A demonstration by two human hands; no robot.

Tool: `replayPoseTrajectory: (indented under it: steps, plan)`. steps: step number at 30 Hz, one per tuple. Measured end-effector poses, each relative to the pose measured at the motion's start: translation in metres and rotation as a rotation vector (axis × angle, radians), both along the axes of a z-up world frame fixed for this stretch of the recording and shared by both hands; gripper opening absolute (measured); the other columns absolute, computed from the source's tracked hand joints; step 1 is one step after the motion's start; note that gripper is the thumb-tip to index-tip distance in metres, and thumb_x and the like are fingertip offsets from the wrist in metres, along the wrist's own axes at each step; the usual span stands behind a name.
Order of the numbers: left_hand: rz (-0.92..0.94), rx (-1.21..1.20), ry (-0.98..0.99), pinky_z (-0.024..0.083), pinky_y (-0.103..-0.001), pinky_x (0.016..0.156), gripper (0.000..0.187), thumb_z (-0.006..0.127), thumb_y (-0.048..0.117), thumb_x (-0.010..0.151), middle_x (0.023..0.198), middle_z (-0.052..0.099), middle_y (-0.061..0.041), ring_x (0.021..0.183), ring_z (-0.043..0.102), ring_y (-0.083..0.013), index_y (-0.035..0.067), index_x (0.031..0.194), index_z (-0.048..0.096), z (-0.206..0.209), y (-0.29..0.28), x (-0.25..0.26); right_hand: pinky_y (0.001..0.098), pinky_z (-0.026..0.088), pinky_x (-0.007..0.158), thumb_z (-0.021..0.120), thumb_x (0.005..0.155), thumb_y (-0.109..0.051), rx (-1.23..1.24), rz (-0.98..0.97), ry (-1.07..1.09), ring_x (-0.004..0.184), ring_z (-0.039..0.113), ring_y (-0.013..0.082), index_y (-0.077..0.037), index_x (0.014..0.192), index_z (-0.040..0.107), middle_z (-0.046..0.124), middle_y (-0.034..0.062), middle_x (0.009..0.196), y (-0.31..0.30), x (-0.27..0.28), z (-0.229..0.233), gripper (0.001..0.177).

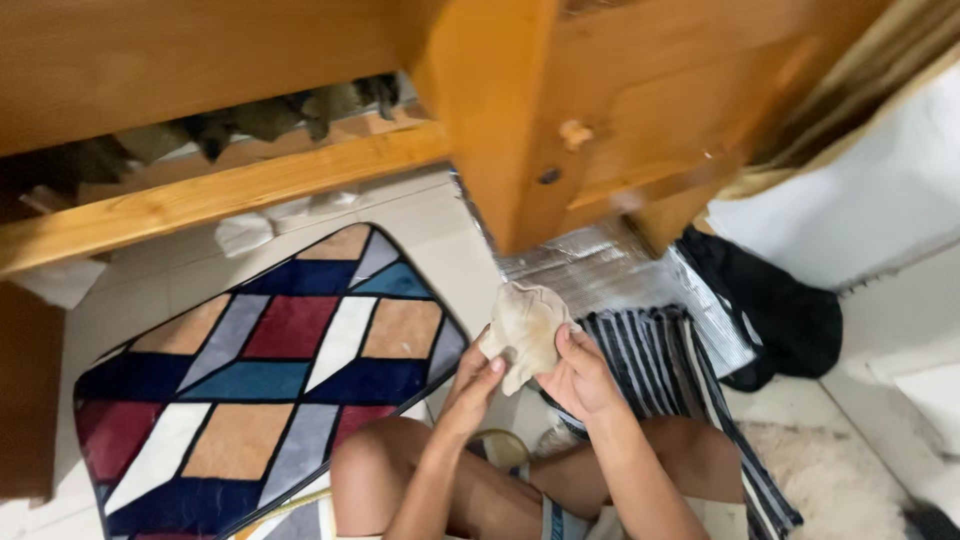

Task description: The person wipes the surface and sides of a wooden dresser with a cloth. They apply liquid from a bottle onto the cloth and continue wiping the dresser's drawers and edges.

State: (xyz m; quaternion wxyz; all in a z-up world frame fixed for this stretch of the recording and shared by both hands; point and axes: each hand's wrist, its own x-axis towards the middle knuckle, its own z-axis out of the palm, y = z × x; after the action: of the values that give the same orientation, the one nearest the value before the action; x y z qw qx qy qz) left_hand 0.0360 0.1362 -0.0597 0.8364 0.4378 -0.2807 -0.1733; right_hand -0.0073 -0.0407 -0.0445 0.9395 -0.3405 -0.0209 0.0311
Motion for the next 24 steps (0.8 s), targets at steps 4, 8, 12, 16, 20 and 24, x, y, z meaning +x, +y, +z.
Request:
replayPoseTrajectory:
  steps: [4, 8, 12, 16, 20, 24]
  plan:
    - [0.194, -0.032, 0.134, 0.051, -0.028, 0.093, 0.040, 0.064, 0.022, 0.101, 0.119, 0.070, -0.004, 0.107, 0.063, -0.0103, -0.002, 0.134, 0.062, 0.007, 0.010, -0.008, 0.0443, 0.051, 0.100, 0.058, 0.104, -0.033, -0.013, 0.047, 0.026, 0.122, 0.064, 0.0282, 0.000, 0.141, 0.052, 0.066, 0.0142, 0.133, 0.031, 0.010, 0.003, 0.050]
    - [0.496, 0.147, 0.141, 0.041, -0.026, 0.060, 0.020, 0.065, 0.015, 0.106, 0.079, 0.062, 0.000, 0.070, 0.050, -0.0068, -0.003, 0.108, 0.073, 0.003, 0.024, -0.014, 0.0430, 0.051, 0.092, 0.061, 0.105, -0.029, -0.088, -0.009, 0.057, 0.117, 0.064, 0.0257, -0.004, 0.139, 0.055, 0.066, 0.0122, 0.132, 0.053, 0.016, -0.004, 0.043]
    - [0.611, 0.093, 0.210, 0.045, -0.023, 0.061, 0.018, 0.061, 0.017, 0.100, 0.079, 0.066, 0.005, 0.071, 0.055, -0.0030, 0.003, 0.100, 0.073, 0.011, 0.028, -0.010, 0.0425, 0.053, 0.100, 0.062, 0.098, -0.024, -0.293, -0.091, 0.035, 0.119, 0.065, 0.0208, -0.006, 0.133, 0.059, 0.068, 0.0076, 0.130, 0.070, 0.029, -0.003, 0.039]
    - [0.563, -0.182, 0.629, 0.043, -0.027, 0.058, 0.023, 0.059, 0.020, 0.102, 0.079, 0.067, 0.000, 0.066, 0.056, -0.0084, 0.003, 0.096, 0.073, 0.021, 0.030, 0.001, 0.0491, 0.056, 0.092, 0.057, 0.107, -0.027, -0.378, -0.166, 0.137, 0.110, 0.061, 0.0205, -0.003, 0.122, 0.055, 0.065, 0.0063, 0.116, 0.066, 0.027, -0.001, 0.028]
    - [0.605, -0.236, 0.523, 0.043, -0.028, 0.061, 0.022, 0.058, 0.020, 0.105, 0.089, 0.062, -0.001, 0.073, 0.054, -0.0100, 0.002, 0.115, 0.066, 0.039, 0.032, 0.029, 0.0420, 0.054, 0.088, 0.047, 0.102, -0.036, -0.587, -0.150, 0.226, 0.107, 0.062, 0.0208, -0.005, 0.130, 0.061, 0.064, 0.0090, 0.114, 0.046, 0.009, -0.009, 0.044]
    - [0.711, -0.189, 0.188, 0.031, -0.032, 0.101, 0.046, 0.054, 0.017, 0.109, 0.140, 0.048, -0.013, 0.125, 0.043, -0.0188, -0.001, 0.150, 0.047, 0.066, 0.027, 0.059, 0.0418, 0.055, 0.085, 0.046, 0.100, -0.040, -0.622, -0.081, 0.307, 0.105, 0.064, 0.0232, -0.003, 0.130, 0.061, 0.066, 0.0126, 0.117, 0.036, -0.026, -0.043, 0.049]
